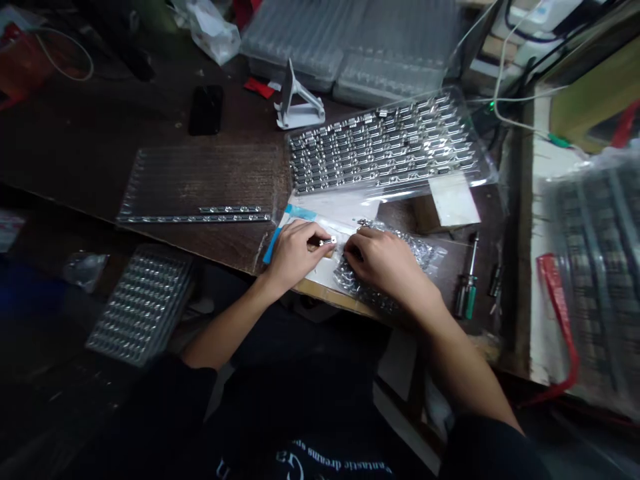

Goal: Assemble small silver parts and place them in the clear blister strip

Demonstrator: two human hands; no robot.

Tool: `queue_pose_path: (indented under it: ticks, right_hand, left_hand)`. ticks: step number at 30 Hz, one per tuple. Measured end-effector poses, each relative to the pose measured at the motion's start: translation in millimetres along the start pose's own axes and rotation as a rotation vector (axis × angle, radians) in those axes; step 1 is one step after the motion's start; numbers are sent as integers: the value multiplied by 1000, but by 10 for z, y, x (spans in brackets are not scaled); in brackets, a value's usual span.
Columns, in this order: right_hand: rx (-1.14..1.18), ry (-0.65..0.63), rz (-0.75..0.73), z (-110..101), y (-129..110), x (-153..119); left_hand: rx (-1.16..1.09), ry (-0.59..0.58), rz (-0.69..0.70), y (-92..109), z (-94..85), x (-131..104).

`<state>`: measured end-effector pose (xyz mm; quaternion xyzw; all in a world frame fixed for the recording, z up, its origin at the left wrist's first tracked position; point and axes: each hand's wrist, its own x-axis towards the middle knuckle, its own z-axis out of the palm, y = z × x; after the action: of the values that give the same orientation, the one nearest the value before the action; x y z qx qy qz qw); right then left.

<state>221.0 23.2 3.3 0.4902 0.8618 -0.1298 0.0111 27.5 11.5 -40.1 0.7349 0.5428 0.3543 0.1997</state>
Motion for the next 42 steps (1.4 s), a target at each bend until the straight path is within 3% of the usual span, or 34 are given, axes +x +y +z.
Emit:
queue_pose_path:
  ticks: [6,11,16,18,22,27,30,35,39,42]
  right_hand:
    - [10,-4,13,-9,0,-17]
    - [207,70,-38,6,87,-30]
    - [450,208,-60,89,44,74]
    - [508,212,-95,143,-35,137]
    - [469,158,-158,215,-181,200]
    - [98,104,-204,184,-281,143]
    - [7,74,-245,146,-318,131]
    - [121,61,-252,142,-282,168]
    - [284,213,-201,136,-134,158]
    - [341,277,-163,104,-34,121]
  left_hand:
    - [26,-4,12,-17,15,1]
    - [1,16,38,-15,28,-13]
    - [-175,239,108,-12,-75,-67]
    - [-202,274,86,-71,-176,-91]
    - [-152,233,-28,-261,-432,-112]
    - [-46,169,-114,-410,-723,-63]
    - [92,144,-105,-464,-895,23]
    - [210,65,-149,-607,-1096,212]
    - [266,-37,-108,-672,-1097,311]
    - [282,-44,-46,-647,-1060,346]
